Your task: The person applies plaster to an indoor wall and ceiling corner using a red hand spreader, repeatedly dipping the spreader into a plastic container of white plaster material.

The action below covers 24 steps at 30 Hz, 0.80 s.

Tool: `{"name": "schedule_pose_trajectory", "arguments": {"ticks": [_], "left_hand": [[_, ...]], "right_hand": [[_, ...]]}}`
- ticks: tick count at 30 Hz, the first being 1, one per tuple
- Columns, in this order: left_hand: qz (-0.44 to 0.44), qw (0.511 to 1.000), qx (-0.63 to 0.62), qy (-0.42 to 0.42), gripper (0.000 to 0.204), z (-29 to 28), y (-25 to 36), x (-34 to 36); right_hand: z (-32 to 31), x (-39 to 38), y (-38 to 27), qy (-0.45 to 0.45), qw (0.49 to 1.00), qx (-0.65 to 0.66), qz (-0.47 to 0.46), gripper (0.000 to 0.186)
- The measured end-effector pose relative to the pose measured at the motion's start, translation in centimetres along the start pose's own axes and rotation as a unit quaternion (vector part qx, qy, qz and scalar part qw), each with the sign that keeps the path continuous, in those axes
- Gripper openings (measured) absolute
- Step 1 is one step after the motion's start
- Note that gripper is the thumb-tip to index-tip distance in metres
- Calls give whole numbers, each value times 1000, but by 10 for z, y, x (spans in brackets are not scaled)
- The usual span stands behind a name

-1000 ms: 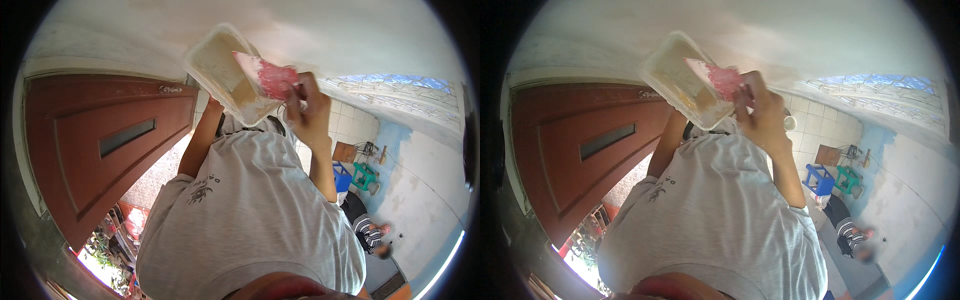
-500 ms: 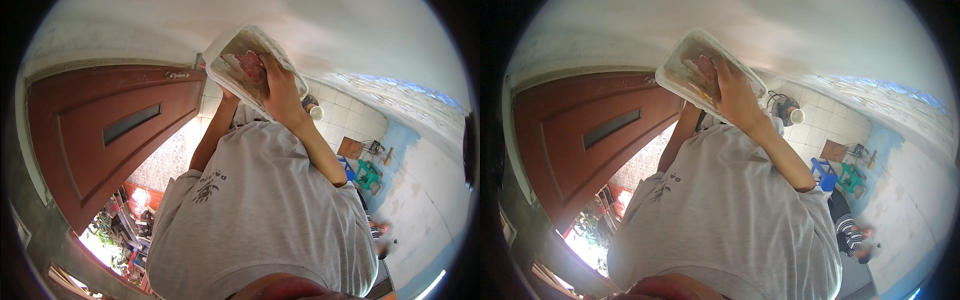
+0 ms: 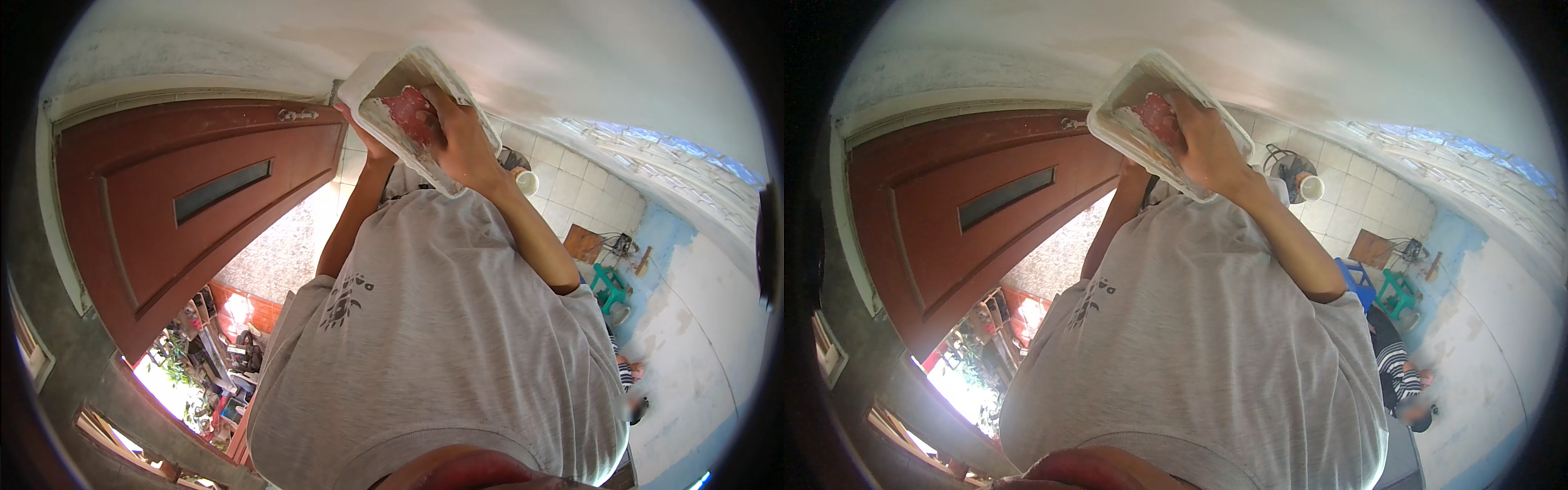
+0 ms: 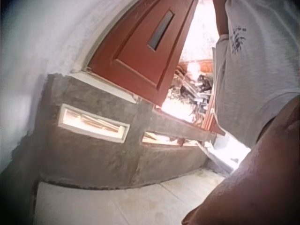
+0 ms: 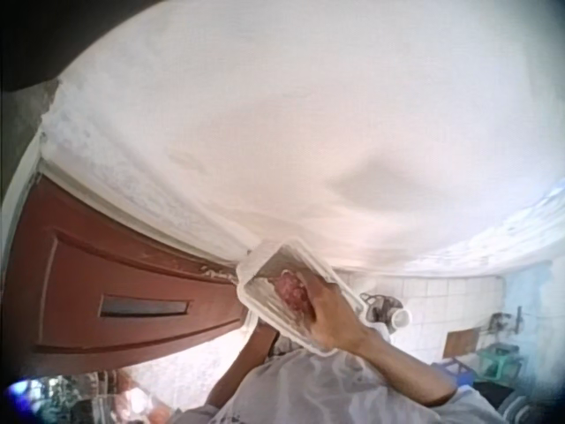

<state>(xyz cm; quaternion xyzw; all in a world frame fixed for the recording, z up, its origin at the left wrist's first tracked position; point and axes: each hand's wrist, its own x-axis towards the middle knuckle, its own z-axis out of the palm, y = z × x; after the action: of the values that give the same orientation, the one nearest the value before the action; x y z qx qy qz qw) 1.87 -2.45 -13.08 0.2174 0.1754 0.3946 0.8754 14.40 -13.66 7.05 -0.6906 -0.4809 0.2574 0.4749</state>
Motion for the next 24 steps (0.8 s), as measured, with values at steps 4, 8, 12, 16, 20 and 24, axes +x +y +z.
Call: {"name": "schedule_pose_trajectory", "arguments": {"ticks": [4,8,12,16,20,24], "left_hand": [[-25,999,-19,15,91,-35,-11,-4],[57,987,149,-4,89,-8,-9,-15],[0,997,26,72,84,57,4,-10],[345,851,395,-41,81,60,-2,-9],[63,993,104,-6,79,66,-3,-14],[-84,993,-70,-34,77,83,12,-18]], "right_hand": [[-10,-9,-10,-3,1000,-6,17,31],[-32,-23,-18,61,998,-14,7,19],[-68,-28,-6,82,992,22,90,20],[-81,-27,-5,125,944,256,169,21],[-89,-23,1,154,867,436,185,22],[-92,-24,2,157,786,571,179,24]]}}
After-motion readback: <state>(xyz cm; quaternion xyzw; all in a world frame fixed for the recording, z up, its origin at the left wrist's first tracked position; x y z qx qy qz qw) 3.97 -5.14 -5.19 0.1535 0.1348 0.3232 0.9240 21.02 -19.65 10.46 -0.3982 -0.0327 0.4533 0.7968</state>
